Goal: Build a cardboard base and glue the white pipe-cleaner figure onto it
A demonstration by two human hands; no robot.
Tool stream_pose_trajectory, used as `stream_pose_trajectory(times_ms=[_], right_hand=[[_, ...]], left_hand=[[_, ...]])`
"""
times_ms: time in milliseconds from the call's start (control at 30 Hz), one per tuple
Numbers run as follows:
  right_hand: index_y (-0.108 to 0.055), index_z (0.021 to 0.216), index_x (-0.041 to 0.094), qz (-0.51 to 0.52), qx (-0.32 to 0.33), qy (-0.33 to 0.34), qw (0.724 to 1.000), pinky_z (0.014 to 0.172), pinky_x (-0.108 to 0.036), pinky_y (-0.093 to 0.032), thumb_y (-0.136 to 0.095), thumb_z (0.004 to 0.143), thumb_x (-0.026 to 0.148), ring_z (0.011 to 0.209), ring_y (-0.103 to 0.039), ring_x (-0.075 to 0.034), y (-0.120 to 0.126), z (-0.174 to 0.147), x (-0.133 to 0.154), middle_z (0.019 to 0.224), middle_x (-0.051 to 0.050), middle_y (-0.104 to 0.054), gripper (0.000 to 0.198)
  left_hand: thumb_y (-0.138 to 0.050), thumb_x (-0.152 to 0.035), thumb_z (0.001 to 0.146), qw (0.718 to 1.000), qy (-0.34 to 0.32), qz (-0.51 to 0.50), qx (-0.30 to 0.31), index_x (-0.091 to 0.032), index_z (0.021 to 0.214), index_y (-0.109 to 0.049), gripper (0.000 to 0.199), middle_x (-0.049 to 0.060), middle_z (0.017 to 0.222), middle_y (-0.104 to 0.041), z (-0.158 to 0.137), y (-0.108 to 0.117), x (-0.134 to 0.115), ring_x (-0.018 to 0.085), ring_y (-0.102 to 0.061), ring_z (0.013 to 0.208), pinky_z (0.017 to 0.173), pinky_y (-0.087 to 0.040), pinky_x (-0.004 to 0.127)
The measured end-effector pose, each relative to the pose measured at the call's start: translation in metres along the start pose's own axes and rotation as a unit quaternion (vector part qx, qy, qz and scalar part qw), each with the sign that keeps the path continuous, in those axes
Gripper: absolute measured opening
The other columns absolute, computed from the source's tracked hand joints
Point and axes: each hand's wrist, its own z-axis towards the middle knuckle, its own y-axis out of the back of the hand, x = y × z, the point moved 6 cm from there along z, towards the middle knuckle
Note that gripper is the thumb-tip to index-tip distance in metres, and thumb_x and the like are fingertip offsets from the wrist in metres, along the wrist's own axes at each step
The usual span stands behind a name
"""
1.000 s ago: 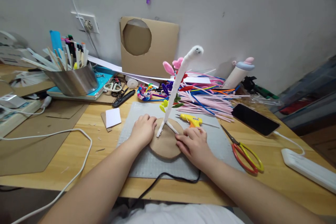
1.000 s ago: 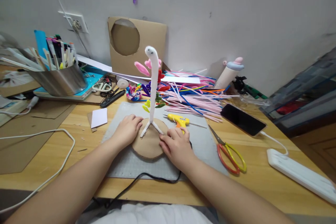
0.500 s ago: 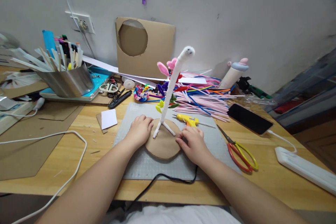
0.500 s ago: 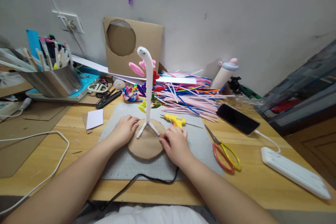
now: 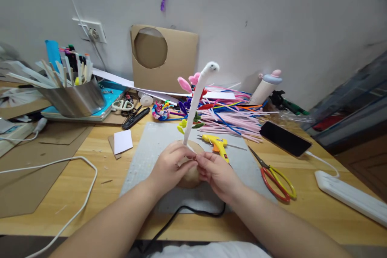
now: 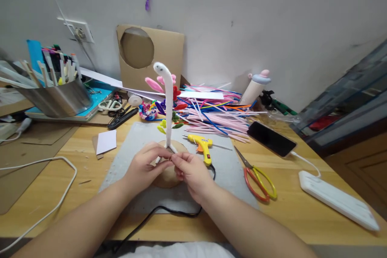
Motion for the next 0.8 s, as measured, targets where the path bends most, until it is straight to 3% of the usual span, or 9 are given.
stream_pose_trajectory(times_ms=[100,167,300,367,433,500,567,667,800], right_hand=[[-0.06,0.069,0.016,0.028,0.006,-0.013,1.0,0.046,-0.02,-0.021,-0.078,0.065,0.045,0.049,-0.033,-0.006,-0.002,0.003,-0.003,0.056,0.005,-0.042,0.035],[-0.065,0.079,0.016,0.011,-0.002,-0.004,1.0,0.047,-0.02,-0.023,-0.076,0.067,0.043,0.05,-0.036,-0.006,0.006,0.006,-0.001,0.062,0.004,-0.048,0.032],[-0.067,0.095,0.018,-0.096,-0.08,0.105,0.987,0.049,-0.022,-0.026,-0.071,0.069,0.037,0.052,-0.039,-0.008,0.037,0.01,0.019,0.065,0.002,-0.055,0.032],[-0.067,0.09,0.018,-0.142,-0.105,0.151,0.973,0.051,-0.024,-0.029,-0.067,0.072,0.035,0.053,-0.04,-0.009,0.049,0.01,0.027,0.064,0.002,-0.055,0.025],[-0.067,0.088,0.018,-0.16,-0.108,0.164,0.967,0.052,-0.025,-0.03,-0.064,0.074,0.034,0.054,-0.041,-0.009,0.055,0.011,0.031,0.065,0.002,-0.055,0.021],[-0.067,0.088,0.018,-0.167,-0.107,0.165,0.966,0.053,-0.025,-0.031,-0.063,0.075,0.032,0.054,-0.042,-0.01,0.057,0.011,0.031,0.065,0.002,-0.055,0.019],[-0.067,0.087,0.018,-0.178,-0.105,0.167,0.964,0.054,-0.025,-0.032,-0.062,0.075,0.032,0.054,-0.043,-0.01,0.056,0.012,0.031,0.065,0.003,-0.055,0.018],[-0.067,0.086,0.018,-0.22,-0.098,0.17,0.956,0.056,-0.026,-0.035,-0.059,0.075,0.032,0.057,-0.047,-0.011,0.053,0.014,0.029,0.066,0.002,-0.057,0.019],[-0.066,0.086,0.018,-0.326,-0.084,0.181,0.924,0.065,-0.029,-0.042,-0.058,0.076,0.03,0.07,-0.057,-0.016,0.049,0.015,0.027,0.077,-0.002,-0.065,0.018]], left_hand=[[-0.054,-0.031,0.09,1.0,0.017,0.01,-0.012,-0.024,0.087,-0.065,0.013,0.002,0.085,-0.066,0.0,-0.001,0.005,0.016,-0.061,0.086,0.081,-0.048,0.029],[-0.053,-0.031,0.089,0.998,0.047,0.032,-0.019,-0.024,0.085,-0.066,0.015,0.002,0.086,-0.066,0.005,0.008,0.016,0.016,-0.06,0.087,0.081,-0.048,0.029],[-0.049,-0.03,0.088,0.98,0.159,0.107,-0.049,-0.022,0.091,-0.066,0.019,0.005,0.095,-0.068,0.013,0.05,0.062,0.02,-0.06,0.094,0.085,-0.046,0.033],[-0.051,-0.031,0.085,0.966,0.216,0.143,-0.031,-0.021,0.089,-0.069,0.02,0.005,0.097,-0.07,0.013,0.069,0.089,0.021,-0.061,0.092,0.082,-0.046,0.033],[-0.058,-0.03,0.078,0.947,0.27,0.172,0.009,-0.022,0.08,-0.071,0.016,0.004,0.085,-0.071,0.007,0.078,0.114,0.022,-0.063,0.079,0.072,-0.046,0.032],[-0.064,-0.031,0.071,0.931,0.306,0.19,0.054,-0.023,0.071,-0.072,0.011,0.002,0.073,-0.071,0.001,0.079,0.13,0.021,-0.063,0.068,0.062,-0.044,0.03],[-0.066,-0.033,0.069,0.923,0.316,0.2,0.089,-0.025,0.071,-0.073,0.01,0.001,0.073,-0.071,-0.003,0.073,0.137,0.02,-0.063,0.067,0.06,-0.043,0.028],[-0.062,-0.035,0.073,0.923,0.303,0.206,0.118,-0.028,0.079,-0.074,0.015,0.001,0.087,-0.073,-0.003,0.061,0.137,0.021,-0.064,0.079,0.067,-0.044,0.027],[-0.058,-0.033,0.077,0.925,0.289,0.208,0.134,-0.028,0.083,-0.074,0.018,0.002,0.095,-0.073,0.0,0.054,0.133,0.021,-0.064,0.088,0.074,-0.045,0.027]])
